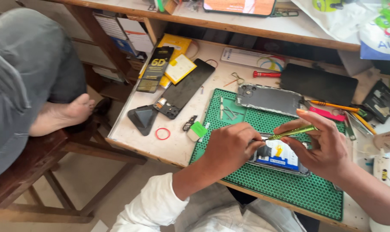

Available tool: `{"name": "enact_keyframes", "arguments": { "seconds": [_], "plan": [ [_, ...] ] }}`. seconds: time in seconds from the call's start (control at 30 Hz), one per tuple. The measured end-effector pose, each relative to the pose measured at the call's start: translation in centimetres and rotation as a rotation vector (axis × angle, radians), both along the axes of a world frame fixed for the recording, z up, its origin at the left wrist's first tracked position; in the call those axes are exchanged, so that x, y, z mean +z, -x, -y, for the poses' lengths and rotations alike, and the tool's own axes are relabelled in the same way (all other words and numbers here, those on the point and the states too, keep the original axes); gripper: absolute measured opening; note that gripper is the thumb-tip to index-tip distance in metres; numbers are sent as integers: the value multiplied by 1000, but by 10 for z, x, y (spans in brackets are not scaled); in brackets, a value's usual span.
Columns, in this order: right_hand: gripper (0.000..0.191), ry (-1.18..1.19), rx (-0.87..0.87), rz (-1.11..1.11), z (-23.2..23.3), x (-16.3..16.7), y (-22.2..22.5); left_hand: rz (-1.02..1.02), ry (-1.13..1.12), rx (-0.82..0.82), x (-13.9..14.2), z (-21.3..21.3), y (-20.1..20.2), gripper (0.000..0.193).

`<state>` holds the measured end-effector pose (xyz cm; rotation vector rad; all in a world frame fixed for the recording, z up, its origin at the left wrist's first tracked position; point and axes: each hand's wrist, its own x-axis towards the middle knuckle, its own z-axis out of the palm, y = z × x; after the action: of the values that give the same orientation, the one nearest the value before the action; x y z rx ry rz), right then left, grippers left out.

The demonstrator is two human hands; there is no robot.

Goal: The person uses a screwdriver to remove screws from a smartphone's internal metal shield and then lifts the shield off the motherboard. The person continues to remove additional screws from the phone's frame and places them on the mat.

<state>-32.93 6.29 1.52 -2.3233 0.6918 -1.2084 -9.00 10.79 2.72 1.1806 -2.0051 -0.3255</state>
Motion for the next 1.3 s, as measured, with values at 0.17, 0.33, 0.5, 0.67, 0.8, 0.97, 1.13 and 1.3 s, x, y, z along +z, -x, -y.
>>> {"name": "enact_keyframes", "arguments": {
  "seconds": [0.17,0.33,0.5,0.67,0.8,0.97,1.13,1.3],
  "plan": [
    [67,-94,13,5,0,3,0,17,38,3,-5,-4,0,13],
    [66,-80,130,17,-3,10,-5,28,46,26,3,-8,0,14],
    [74,138,38,-165,-9,21,-12,26,40,20,6,-22,0,16],
    [72,218,119,-210,-24,31,-26,-51,40,39,-10,-42,-15,13],
    [71,213,180,-204,-24,37,-51,-51,51,89,-2,-44,-32,15],
    [70,131,240,-176,-21,40,-69,-130,-35,126,1,-47,-44,20],
    [69,138,220,-205,-26,35,-72,-166,-83,157,-15,-56,-46,25],
    [67,217,276,-225,-27,29,-69,-159,-71,103,-22,-65,-40,29]
  ]
}}
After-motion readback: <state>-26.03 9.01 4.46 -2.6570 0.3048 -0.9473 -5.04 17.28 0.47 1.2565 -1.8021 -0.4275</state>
